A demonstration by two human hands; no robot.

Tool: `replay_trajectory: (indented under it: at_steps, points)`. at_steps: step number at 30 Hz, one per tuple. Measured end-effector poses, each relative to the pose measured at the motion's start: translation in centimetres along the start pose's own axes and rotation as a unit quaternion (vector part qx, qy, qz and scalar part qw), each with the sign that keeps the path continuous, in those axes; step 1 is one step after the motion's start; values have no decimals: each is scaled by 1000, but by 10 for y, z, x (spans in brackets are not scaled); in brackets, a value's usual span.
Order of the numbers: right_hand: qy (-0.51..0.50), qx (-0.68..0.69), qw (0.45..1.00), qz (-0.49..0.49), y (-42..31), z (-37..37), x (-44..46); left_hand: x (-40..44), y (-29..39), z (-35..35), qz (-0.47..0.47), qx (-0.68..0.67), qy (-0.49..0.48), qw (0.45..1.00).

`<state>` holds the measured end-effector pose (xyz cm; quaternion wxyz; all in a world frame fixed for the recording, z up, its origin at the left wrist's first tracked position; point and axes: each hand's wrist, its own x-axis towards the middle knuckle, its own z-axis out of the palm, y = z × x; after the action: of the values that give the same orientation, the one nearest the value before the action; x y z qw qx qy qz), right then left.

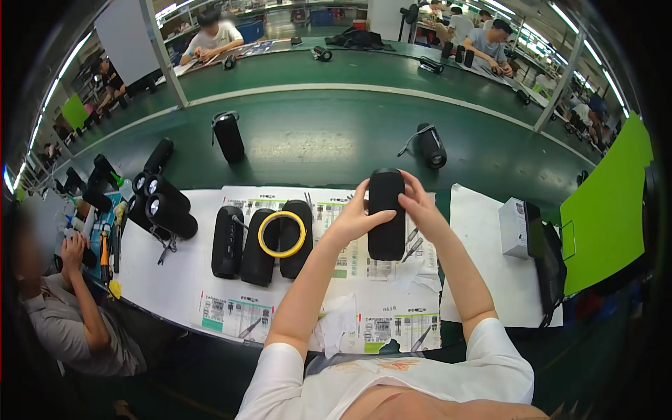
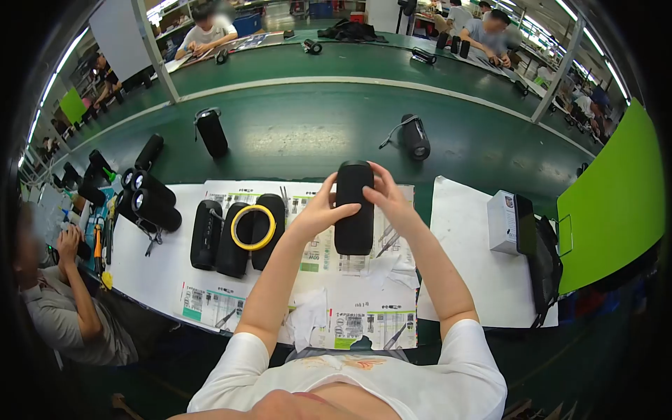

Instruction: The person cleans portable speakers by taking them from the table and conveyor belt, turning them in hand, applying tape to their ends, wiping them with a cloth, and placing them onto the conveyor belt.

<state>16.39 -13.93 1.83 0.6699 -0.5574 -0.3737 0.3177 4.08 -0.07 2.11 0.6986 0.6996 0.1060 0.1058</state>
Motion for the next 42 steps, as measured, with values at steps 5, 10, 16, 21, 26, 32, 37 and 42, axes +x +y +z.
replay_trajectory:
  at_steps: [5,10,16,21,26,32,37,42]
  points:
    - [-195,259,945,32,-8,13,5,-9,14,-3,106,-153,-55,981]
    - [-226,269,935,51,-6,21,8,-17,25,-11,122,-254,-56,958]
    - [56,-99,992,-50,-39,49,-5,-18,25,-13,313,251,143,905]
    - [209,-228,805,-506,-12,65,-16,-38,45,38,537,97,108,831]
    - [104,-280,953,-57,-31,69,-8,-17,27,37,96,-241,190,947]
    - [158,-84,946,-270,-7,46,-2,-23,19,65,407,-2,259,876]
    - [129,-417,803,-406,-6,25,11,2,3,33,224,51,186,955]
    - [113,-297,849,-421,17,21,28,10,0,40,300,69,244,920]
